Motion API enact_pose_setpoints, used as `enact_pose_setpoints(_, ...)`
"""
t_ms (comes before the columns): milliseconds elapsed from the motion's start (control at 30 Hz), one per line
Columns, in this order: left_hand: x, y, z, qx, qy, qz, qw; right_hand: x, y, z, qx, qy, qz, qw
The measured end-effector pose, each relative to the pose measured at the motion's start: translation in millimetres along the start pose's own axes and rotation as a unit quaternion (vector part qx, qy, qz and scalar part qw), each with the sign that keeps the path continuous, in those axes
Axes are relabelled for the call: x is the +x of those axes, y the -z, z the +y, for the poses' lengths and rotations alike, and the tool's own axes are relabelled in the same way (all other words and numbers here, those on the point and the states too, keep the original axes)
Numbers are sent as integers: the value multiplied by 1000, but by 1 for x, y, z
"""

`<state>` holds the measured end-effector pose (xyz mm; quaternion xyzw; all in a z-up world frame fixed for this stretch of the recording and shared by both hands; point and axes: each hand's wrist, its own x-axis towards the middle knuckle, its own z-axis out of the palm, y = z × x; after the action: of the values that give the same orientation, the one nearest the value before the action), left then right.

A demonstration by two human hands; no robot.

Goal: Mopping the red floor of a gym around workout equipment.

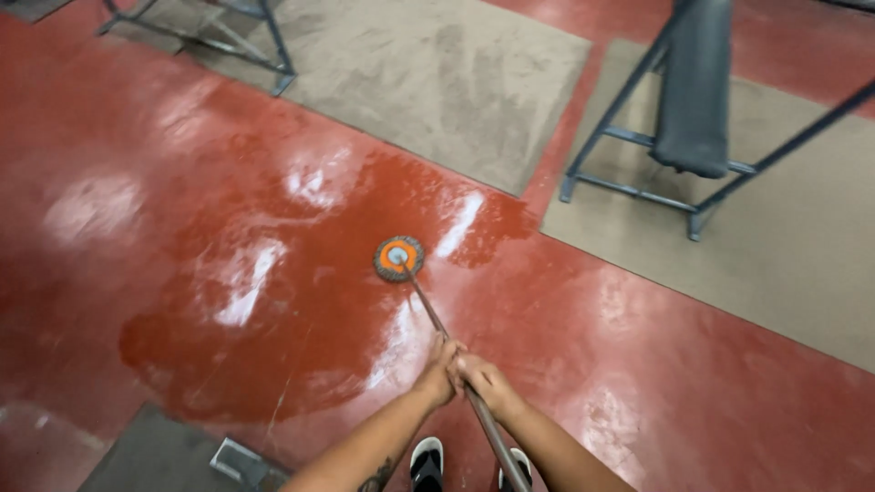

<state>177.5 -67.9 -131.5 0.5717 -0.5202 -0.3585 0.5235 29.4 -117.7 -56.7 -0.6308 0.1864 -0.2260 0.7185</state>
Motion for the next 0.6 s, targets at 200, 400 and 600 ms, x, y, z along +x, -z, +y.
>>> enact_pose_setpoints(200, -11, -80, -13, 143, -94, -187, 968, -100, 28, -31, -37, -15, 76, 996)
enact_pose_setpoints(400, -20, -103, 126, 89, 65, -357, 928, -172, 16, -76, 3, -33, 195, 980)
enact_pose_setpoints(600, -20, -135, 125, 178, 66, -391, 900, -197, 39, -17, 97, 35, 269, 958)
